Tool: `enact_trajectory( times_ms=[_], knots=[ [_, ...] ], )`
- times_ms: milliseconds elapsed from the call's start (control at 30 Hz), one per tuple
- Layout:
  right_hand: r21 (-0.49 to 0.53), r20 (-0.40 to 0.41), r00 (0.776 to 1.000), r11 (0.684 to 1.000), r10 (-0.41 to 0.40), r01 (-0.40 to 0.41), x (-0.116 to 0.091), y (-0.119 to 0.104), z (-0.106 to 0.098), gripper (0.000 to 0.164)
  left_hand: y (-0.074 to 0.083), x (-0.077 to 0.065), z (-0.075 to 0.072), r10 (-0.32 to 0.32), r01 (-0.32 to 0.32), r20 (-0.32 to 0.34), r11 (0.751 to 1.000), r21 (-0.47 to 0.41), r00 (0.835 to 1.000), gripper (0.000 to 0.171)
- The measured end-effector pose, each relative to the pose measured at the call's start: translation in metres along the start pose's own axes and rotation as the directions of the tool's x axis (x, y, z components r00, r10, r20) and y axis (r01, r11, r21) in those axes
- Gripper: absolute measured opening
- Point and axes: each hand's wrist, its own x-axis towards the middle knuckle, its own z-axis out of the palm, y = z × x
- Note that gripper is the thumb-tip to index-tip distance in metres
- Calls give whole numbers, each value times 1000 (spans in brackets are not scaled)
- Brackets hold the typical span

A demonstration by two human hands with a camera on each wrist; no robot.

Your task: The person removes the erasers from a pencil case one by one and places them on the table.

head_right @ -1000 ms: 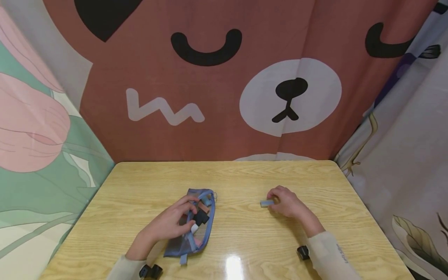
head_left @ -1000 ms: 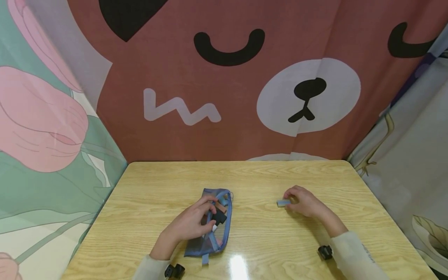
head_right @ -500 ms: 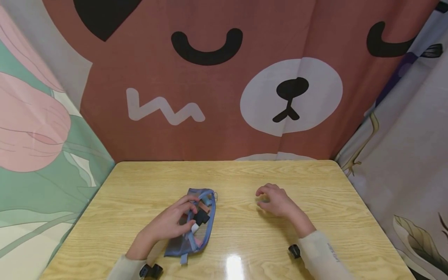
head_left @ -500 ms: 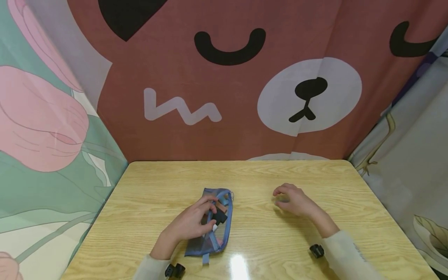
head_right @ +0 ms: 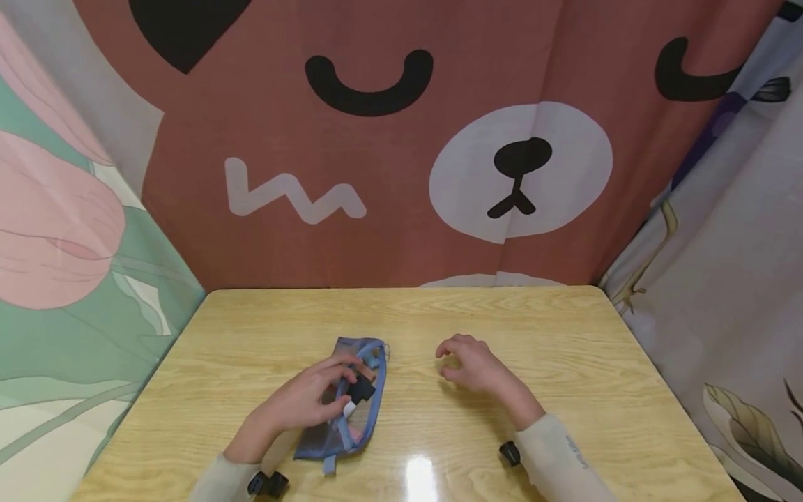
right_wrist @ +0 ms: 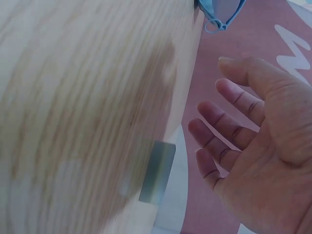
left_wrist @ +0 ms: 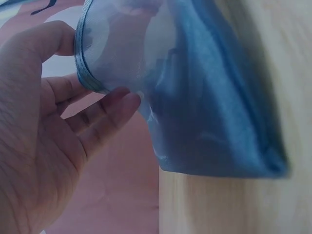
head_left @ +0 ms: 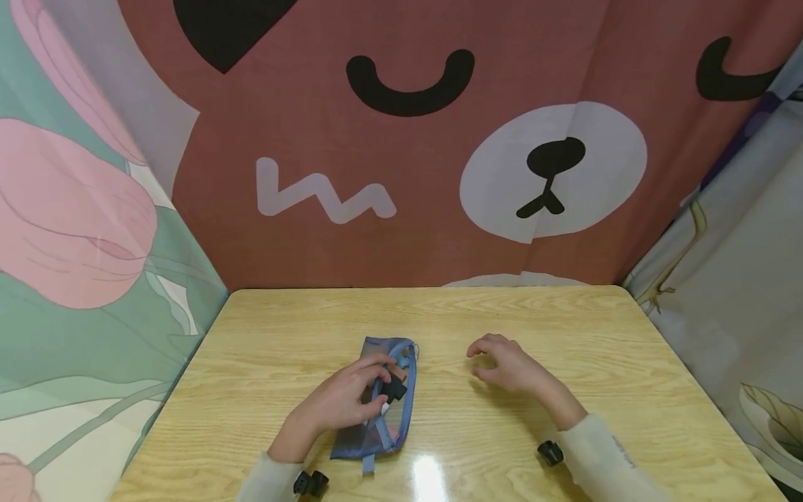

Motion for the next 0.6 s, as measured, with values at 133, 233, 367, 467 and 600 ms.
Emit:
enact_trajectory(
  times_ms=[133, 233, 367, 467, 600],
  knots=[
    [18, 3, 1000, 1000, -10, 10, 0, -2, 3, 25, 1, 7, -8, 40, -40, 70, 999, -2, 997, 17],
    [32, 7, 1000, 999, -25, 25, 1, -3, 6, 25, 1, 11, -12, 65, -68, 127, 997, 20, 990, 17],
    [33, 18, 999, 999, -26, 25, 2, -4, 11, 24, 4, 16, -17, 76, -97, 217, 991, 92, 973, 16],
    [32, 30, 999, 999, -15, 14, 2, -4, 14, 23, 7, 18, -20, 91, -135, 282, 981, 139, 955, 14],
    [25, 34, 999, 999, -26, 25, 1, -4, 16, 22, 12, 23, -23, 109, -182, 331, 963, 198, 937, 9]
  ],
)
